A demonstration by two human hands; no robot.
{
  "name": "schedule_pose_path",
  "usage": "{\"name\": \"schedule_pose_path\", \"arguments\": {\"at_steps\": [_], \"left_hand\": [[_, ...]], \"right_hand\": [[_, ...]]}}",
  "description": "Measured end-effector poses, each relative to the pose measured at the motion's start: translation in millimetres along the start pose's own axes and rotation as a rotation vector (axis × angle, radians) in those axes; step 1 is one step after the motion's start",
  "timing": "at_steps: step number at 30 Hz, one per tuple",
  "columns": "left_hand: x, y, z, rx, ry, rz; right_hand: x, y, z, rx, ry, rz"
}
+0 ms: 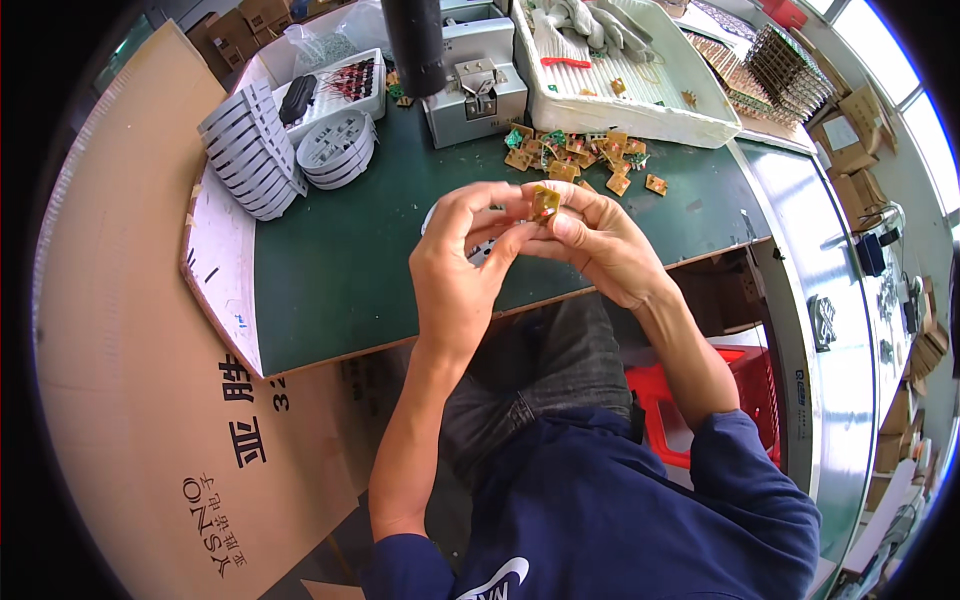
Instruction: Assembling small electronic circuit boards and connectors into circular grey plastic housings using a manual press tool at a factory workbench.
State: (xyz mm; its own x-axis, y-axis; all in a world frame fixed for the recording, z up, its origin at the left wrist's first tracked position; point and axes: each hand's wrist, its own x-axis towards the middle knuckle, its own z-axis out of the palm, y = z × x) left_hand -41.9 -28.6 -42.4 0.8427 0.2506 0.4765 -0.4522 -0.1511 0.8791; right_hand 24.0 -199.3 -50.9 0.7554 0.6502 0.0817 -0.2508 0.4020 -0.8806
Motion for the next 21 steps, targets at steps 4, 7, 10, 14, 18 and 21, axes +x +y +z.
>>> {"name": "schedule_pose_path", "arguments": {"at_steps": [4, 7, 10, 14, 18, 21], "left_hand": [[-3, 1, -5, 0.024, -0.089, -0.013], [-5, 4, -4, 0.007, -0.068, -0.042], [-7, 5, -4, 0.024, -0.057, -0.036], [-8, 2, -6, -0.012, -0.048, -0.081], [-8, -1, -11, -0.047, -0.091, -0.125], [-4, -2, -35, 0.082, -0.025, -0.185]], "right_hand": [[-2, 2, -3, 0.11, -0.044, 0.002], [-3, 2, -2, 0.066, -0.036, 0.004], [-2, 4, -3, 0.037, -0.044, 0.0], [-1, 7, -3, 0.02, -0.055, 0.002], [1, 5, -2, 0.021, -0.048, -0.008], [15, -1, -5, -0.67, 0.125, -0.161]]}}
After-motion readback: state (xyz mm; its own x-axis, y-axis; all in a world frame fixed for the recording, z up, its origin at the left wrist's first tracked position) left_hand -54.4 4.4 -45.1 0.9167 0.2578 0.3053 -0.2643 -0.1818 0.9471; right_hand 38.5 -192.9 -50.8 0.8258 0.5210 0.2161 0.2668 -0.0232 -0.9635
